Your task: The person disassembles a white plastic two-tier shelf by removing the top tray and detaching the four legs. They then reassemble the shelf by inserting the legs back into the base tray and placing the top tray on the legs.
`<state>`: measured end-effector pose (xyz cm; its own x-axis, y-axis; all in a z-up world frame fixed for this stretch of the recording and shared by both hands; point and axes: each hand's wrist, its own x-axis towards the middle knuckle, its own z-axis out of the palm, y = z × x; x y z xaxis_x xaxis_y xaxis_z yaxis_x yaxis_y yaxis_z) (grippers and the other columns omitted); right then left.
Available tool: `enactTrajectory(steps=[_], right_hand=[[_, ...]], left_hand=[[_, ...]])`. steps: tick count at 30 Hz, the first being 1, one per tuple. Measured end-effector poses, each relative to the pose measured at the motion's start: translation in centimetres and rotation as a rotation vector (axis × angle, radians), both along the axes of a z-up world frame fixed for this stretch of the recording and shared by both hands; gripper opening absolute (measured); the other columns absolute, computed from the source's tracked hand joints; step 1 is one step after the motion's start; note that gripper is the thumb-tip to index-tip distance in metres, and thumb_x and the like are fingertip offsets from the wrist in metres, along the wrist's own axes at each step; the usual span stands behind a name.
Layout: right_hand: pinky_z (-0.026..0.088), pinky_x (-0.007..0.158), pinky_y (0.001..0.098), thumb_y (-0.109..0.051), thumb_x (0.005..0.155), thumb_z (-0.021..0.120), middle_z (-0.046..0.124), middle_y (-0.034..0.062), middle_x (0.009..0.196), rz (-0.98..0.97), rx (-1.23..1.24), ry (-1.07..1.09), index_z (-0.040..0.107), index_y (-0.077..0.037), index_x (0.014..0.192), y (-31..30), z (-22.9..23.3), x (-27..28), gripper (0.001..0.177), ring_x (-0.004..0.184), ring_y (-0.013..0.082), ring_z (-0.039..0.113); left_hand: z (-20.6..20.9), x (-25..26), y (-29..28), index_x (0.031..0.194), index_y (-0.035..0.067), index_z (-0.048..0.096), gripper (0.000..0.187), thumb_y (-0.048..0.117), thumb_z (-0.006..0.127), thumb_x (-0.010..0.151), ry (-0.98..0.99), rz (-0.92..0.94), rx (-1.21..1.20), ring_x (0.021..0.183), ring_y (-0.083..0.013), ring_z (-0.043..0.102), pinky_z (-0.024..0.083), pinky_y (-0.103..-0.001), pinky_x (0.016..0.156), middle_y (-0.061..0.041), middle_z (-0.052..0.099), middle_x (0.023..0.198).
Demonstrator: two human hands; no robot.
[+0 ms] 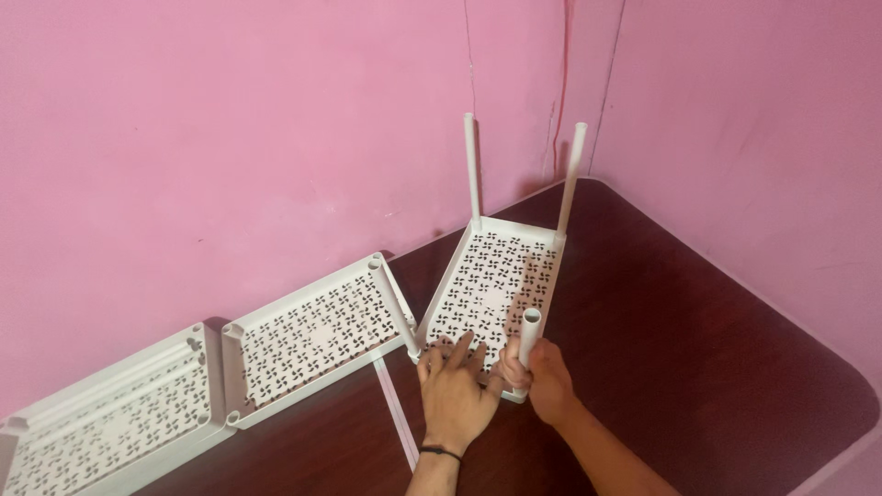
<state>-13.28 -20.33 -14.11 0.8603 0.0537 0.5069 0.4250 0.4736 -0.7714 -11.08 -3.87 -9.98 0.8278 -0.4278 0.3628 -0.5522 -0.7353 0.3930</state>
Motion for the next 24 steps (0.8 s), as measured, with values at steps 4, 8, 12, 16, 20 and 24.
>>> enactTrajectory(steps=[4,8,12,16,20,24], right_hand=[[0.045,0.067,0.0280,-0.055,0.110,0.039,0.056,0.0013,0.072,0.238,-0.042,0.015,0.060,-0.004,0.087,-1.4,3.5,-0.3,0.061,0.066,0.0112,0.050],[0.057,0.092,0.0353,-0.041,0.103,0.055,0.074,0.0091,0.101,0.363,-0.346,0.046,0.069,0.002,0.117,-4.1,6.3,-1.3,0.047,0.099,0.0188,0.070],[0.060,0.096,0.0402,-0.023,0.102,0.068,0.077,0.0117,0.105,0.278,-0.272,0.027,0.075,0.004,0.115,-4.4,5.6,-1.1,0.030,0.102,0.0232,0.073],[0.062,0.091,0.0398,-0.012,0.094,0.071,0.081,0.0125,0.103,0.038,-0.440,0.056,0.077,0.003,0.113,-4.5,4.5,0.2,0.025,0.096,0.0206,0.077],[0.065,0.084,0.0350,-0.007,0.092,0.068,0.081,0.0132,0.102,-0.063,-0.410,0.195,0.074,0.001,0.115,-3.0,4.5,1.5,0.026,0.094,0.0185,0.079],[0.065,0.073,0.0370,-0.011,0.097,0.066,0.082,0.0153,0.102,-0.212,-0.497,0.224,0.074,0.003,0.116,-0.5,6.8,3.7,0.025,0.083,0.0250,0.079]], left_hand=[[-0.2,0.3,0.2,0.120,0.009,0.075,0.050,0.036,0.068,0.079,0.040,-0.006,0.001,0.129,-0.0350,0.048,0.023,-0.050,0.114,-0.011,0.062,0.140],[-0.3,0.3,0.5,0.117,0.009,0.077,0.049,0.045,0.065,0.086,-0.009,-0.044,-0.052,0.126,-0.0359,0.050,0.024,-0.050,0.113,-0.011,0.063,0.138],[0.0,0.4,0.3,0.115,0.009,0.078,0.050,0.051,0.063,0.092,0.060,-0.064,-0.063,0.128,-0.0352,0.050,0.024,-0.050,0.117,-0.010,0.064,0.137],[0.3,1.2,-0.1,0.112,0.011,0.080,0.041,0.039,0.063,0.088,-0.100,-0.092,-0.116,0.139,-0.0373,0.045,0.023,-0.054,0.123,-0.012,0.059,0.144],[-0.7,0.4,1.0,0.126,0.014,0.075,0.041,0.039,0.053,0.103,-0.062,-0.047,-0.231,0.149,-0.0330,0.039,0.025,-0.052,0.128,-0.011,0.051,0.155],[0.4,2.3,1.4,0.146,0.009,0.056,0.065,0.049,0.066,0.095,0.125,-0.181,-0.168,0.151,-0.0313,0.023,0.021,-0.052,0.120,-0.016,0.034,0.161]])
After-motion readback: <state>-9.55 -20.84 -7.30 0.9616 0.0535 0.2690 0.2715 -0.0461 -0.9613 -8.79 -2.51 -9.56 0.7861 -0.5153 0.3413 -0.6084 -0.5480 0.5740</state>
